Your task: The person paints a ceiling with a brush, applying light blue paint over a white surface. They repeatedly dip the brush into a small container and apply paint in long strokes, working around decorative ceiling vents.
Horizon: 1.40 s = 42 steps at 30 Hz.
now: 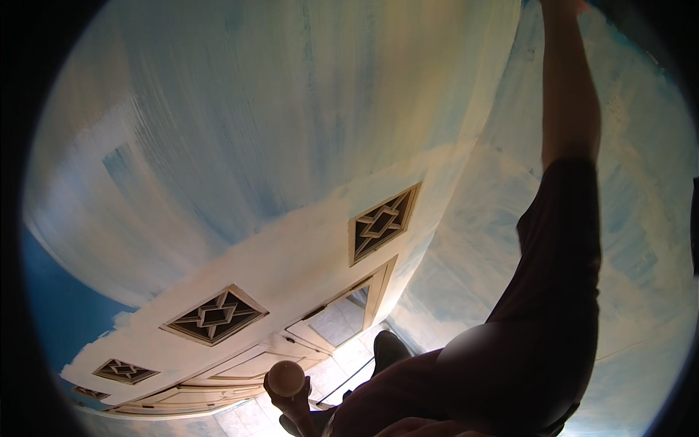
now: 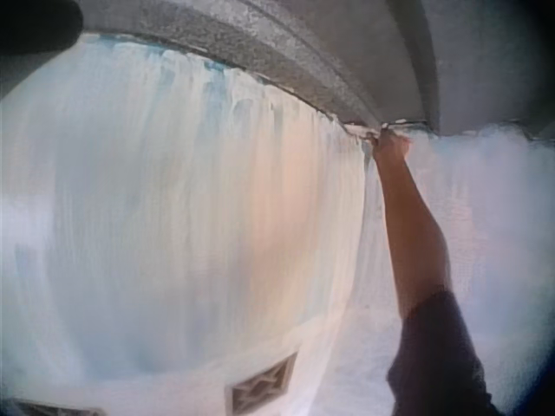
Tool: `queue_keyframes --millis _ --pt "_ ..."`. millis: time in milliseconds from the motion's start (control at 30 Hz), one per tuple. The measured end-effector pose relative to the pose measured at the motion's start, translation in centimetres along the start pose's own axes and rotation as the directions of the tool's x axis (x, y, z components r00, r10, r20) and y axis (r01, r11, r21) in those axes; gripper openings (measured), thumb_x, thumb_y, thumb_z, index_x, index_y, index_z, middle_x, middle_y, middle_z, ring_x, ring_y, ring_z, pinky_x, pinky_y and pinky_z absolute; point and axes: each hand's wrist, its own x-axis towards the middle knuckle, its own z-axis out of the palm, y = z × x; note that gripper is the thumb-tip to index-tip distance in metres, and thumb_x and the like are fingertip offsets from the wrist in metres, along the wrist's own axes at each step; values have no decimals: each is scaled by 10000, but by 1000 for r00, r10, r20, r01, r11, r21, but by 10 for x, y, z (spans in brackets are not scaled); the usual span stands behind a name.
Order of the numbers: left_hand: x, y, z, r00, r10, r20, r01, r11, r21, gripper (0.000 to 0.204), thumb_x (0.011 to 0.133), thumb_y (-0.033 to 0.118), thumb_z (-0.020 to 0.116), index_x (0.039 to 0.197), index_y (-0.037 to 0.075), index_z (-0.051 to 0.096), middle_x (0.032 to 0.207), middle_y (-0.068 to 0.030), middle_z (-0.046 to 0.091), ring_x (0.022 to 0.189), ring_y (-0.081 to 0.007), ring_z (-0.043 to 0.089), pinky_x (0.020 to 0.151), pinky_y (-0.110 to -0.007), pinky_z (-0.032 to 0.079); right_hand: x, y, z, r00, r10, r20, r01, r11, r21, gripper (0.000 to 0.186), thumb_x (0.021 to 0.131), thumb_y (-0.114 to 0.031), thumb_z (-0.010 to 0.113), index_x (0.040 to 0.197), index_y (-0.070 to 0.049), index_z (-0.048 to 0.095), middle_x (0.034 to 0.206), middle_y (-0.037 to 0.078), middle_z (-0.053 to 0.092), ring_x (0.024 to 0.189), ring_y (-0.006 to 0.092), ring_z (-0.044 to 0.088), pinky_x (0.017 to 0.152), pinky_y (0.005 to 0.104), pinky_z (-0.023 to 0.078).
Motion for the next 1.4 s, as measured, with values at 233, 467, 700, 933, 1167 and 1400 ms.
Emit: queue_keyframes --millis 233,467,700,933,1167,1400 --pt "-39 -10 -14 976 -218 8 218 975 -40 923 487 106 955 1297 27 519 1182 -131 639 1084 -295 623 968 -397 511 -408 38 -164 868 489 -90 -459 857 234 715 1041 -500 253 1526 26 244 1578 212 306 1465 397 255 1217 469 229" --pt "-46 7 -25 981 -158 109 137 974 180 885 507 145 964 1267 25 527 1182 -125 617 1081 -264 600 930 -390 508 -843 -59 -351 78 988 -135 -486 156 860 452 1055 -159 466 1416 101 387 1394 218 523 1317 250 509 1077 315 488" --pt "-82 -39 -2 987 -60 150 76 992 -98 830 576 216 975 1257 24 541 1156 -123 648 1060 -239 652 887 -364 554 -878 -62 -246 -67 953 295 -608 -274 745 256 1040 -114 486 1205 38 611 1245 140 642 1180 225 612 967 261 565" --pt "-92 -63 26 979 2 204 36 983 -182 733 610 215 962 1216 23 596 1219 -128 623 1077 -228 654 920 -357 555 -843 -44 -140 -79 781 619 -441 -585 681 247 1035 -105 489 1201 13 628 1257 127 652 1187 238 621 946 287 589" --pt "-102 -97 25 992 14 129 -7 998 -59 755 618 254 957 1232 34 578 1198 -131 642 1093 -251 659 926 -381 552 -877 -62 -140 -212 830 516 -714 -492 498 223 997 -83 565 1197 -12 636 1194 147 658 1159 228 623 957 283 576" --pt "-106 -111 18 988 -69 136 79 994 -70 914 591 269 971 1319 16 480 1167 -148 675 1095 -261 671 938 -399 548 -879 -103 -170 -234 827 512 -940 -327 98 350 977 -96 601 1315 -31 533 1275 182 608 1199 323 589 1062 451 498"
